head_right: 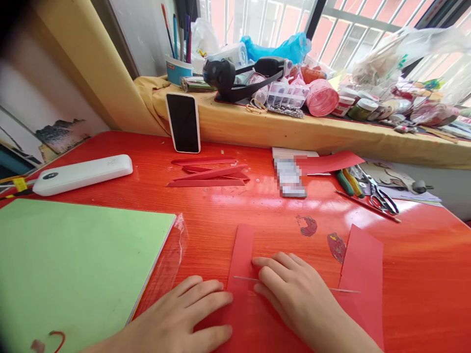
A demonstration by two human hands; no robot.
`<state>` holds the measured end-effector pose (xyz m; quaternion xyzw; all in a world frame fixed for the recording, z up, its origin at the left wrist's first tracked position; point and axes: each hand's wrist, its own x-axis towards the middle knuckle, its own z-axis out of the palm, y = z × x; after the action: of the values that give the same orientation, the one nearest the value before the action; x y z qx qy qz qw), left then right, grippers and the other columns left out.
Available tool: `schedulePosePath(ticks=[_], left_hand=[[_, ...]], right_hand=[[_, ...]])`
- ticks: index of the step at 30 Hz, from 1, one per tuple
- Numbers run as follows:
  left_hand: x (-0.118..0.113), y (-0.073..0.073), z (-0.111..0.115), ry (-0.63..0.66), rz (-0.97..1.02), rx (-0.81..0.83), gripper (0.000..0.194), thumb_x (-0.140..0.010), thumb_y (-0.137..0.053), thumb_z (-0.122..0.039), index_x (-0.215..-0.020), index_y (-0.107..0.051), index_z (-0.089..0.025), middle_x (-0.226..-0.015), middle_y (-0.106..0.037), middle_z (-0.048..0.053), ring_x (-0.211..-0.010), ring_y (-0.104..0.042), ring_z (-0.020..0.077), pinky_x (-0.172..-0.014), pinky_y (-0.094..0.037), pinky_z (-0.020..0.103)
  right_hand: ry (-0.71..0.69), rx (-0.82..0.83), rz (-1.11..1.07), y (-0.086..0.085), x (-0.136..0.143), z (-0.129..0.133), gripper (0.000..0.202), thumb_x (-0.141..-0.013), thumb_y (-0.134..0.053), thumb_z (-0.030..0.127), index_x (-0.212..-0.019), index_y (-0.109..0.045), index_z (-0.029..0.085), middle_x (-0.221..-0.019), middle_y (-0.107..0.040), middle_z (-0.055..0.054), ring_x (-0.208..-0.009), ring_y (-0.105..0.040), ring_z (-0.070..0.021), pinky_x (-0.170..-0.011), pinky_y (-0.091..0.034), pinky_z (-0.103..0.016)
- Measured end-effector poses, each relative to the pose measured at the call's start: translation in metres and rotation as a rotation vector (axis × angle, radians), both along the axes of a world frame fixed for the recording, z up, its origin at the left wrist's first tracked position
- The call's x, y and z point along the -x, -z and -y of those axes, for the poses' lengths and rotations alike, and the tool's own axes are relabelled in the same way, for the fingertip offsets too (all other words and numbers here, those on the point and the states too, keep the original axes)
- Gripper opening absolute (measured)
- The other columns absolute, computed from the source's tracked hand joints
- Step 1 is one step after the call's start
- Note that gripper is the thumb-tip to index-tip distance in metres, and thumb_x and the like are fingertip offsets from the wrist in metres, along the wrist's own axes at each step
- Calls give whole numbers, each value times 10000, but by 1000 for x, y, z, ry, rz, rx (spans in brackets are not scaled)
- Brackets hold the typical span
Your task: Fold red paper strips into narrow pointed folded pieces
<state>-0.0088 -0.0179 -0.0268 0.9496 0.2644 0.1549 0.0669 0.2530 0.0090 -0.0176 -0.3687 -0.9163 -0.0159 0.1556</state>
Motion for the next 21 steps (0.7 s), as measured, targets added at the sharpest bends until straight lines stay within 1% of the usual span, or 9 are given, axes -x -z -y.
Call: schedulePosePath(ticks=[2,5,7,9,10,13,15,18,21], left_hand=[[0,1,0,-35,-18,-5,163,-1024,-562,-364,-1044,-659,-234,-1151,-673,29,-1077,-587,217,-951,-431,340],[-2,5,2,-79,-68,23,246,-977,-632,-415,-1119,-648,-216,-1089,-675,44,-1025,-601,235,-968,-441,386],[-2,7,4,-106,-80,60,248,-957,-661,-389,-1124,-648,-207,-1045,-676,48,-1005,-610,237,-987,-444,402],[-2,7,3,-126,-57,106,195,-947,-672,-349,-1085,-657,-212,-1055,-678,47,-1013,-617,236,-1009,-447,408],[-2,6,2,-135,-36,127,168,-940,-676,-325,-1067,-659,-217,-1102,-677,51,-1050,-616,242,-1028,-444,411],[1,3,-2,-114,-1,180,172,-937,-654,-273,-1099,-652,-215,-1341,-611,83,-1248,-551,273,-1094,-423,416],[3,1,-6,-69,-17,226,185,-949,-606,-233,-1128,-645,-203,-1432,-554,94,-1325,-504,273,-1122,-412,411],[4,0,-10,-46,-14,256,205,-955,-529,-156,-1115,-652,-191,-1422,-572,76,-1314,-524,249,-1137,-406,392],[3,3,-11,-50,4,195,302,-974,-457,-122,-1220,-627,-164,-1408,-591,65,-1292,-544,227,-1148,-395,372]], right_hand=[[-9,-15,-28,-2,-5,1,395,-1089,-280,244,-894,-621,210,-861,-752,-38,-680,-689,-162,-594,-544,-270],[-87,-24,-59,-9,-12,6,350,-1093,-289,224,-1065,-637,199,-856,-744,-27,-683,-675,-128,-603,-517,-229],[-150,-26,-63,-14,-11,10,348,-1099,-297,267,-1162,-633,202,-878,-754,-16,-715,-683,-118,-649,-519,-219],[-177,-29,-61,-15,-6,13,377,-1102,-286,301,-1157,-645,202,-878,-763,-9,-741,-693,-119,-685,-521,-219],[-181,-27,-62,-15,-2,14,386,-1102,-283,306,-1146,-651,198,-870,-765,-7,-745,-696,-122,-693,-521,-221],[-188,-30,-74,-10,7,15,408,-1102,-271,297,-1138,-656,168,-858,-763,-23,-736,-690,-136,-692,-521,-237],[-190,-38,-61,-4,10,14,424,-1103,-250,269,-1153,-652,144,-874,-764,-39,-743,-687,-150,-700,-521,-258],[-189,-43,-65,6,10,14,431,-1101,-235,220,-1150,-653,130,-886,-760,-50,-754,-680,-157,-707,-519,-274],[-181,6,-77,12,8,14,418,-1095,-257,209,-1083,-669,137,-848,-743,-47,-702,-652,-153,-656,-514,-272]])
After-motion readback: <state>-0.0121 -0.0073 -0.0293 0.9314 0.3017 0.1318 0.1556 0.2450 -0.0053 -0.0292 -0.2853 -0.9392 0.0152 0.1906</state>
